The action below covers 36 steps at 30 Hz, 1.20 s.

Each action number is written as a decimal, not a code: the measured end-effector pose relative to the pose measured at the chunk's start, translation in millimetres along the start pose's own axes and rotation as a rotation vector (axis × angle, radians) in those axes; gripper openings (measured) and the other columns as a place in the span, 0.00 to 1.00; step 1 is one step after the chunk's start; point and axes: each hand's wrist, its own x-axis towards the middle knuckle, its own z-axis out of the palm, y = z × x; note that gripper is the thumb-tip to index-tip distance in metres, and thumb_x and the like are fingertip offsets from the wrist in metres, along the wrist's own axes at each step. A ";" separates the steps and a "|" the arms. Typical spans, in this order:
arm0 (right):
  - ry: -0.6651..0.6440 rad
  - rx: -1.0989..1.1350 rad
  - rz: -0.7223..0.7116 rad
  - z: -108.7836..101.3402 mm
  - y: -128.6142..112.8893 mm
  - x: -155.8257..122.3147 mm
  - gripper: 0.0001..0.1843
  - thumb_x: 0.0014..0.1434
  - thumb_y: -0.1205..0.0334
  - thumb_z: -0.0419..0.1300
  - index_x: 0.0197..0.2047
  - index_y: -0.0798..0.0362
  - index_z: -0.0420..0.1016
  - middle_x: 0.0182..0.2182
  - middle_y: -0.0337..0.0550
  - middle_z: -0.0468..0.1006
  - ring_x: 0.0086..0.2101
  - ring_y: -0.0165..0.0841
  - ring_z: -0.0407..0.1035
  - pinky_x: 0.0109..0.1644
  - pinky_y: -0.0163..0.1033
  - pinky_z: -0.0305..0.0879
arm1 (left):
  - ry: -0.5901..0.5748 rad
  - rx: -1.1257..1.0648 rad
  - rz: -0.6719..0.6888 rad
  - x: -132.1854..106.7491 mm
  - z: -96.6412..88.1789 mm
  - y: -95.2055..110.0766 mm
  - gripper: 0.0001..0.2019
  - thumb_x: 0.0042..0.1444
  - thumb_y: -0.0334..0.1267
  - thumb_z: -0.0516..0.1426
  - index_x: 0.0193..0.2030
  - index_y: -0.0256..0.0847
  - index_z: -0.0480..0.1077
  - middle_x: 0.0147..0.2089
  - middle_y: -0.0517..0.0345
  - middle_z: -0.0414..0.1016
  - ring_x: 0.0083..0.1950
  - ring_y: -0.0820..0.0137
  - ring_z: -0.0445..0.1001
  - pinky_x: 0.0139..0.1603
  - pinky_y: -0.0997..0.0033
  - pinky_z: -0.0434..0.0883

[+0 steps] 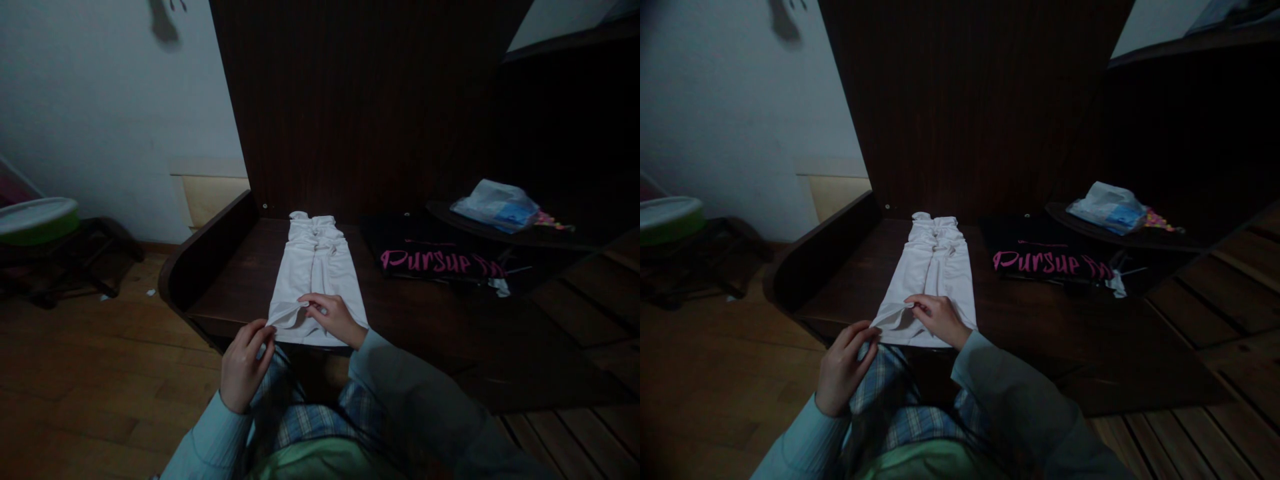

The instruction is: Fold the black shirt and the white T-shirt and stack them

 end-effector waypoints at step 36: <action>-0.042 -0.099 0.238 5.8 12.2 6.9 0.07 0.46 0.67 0.60 0.27 0.50 0.64 0.18 0.30 0.68 0.21 0.25 0.64 0.25 0.29 0.57 | -0.130 -0.090 0.117 -0.9 12.5 -5.5 0.09 0.57 0.32 0.49 0.42 0.41 0.68 0.41 0.53 0.71 0.43 0.68 0.69 0.43 0.67 0.68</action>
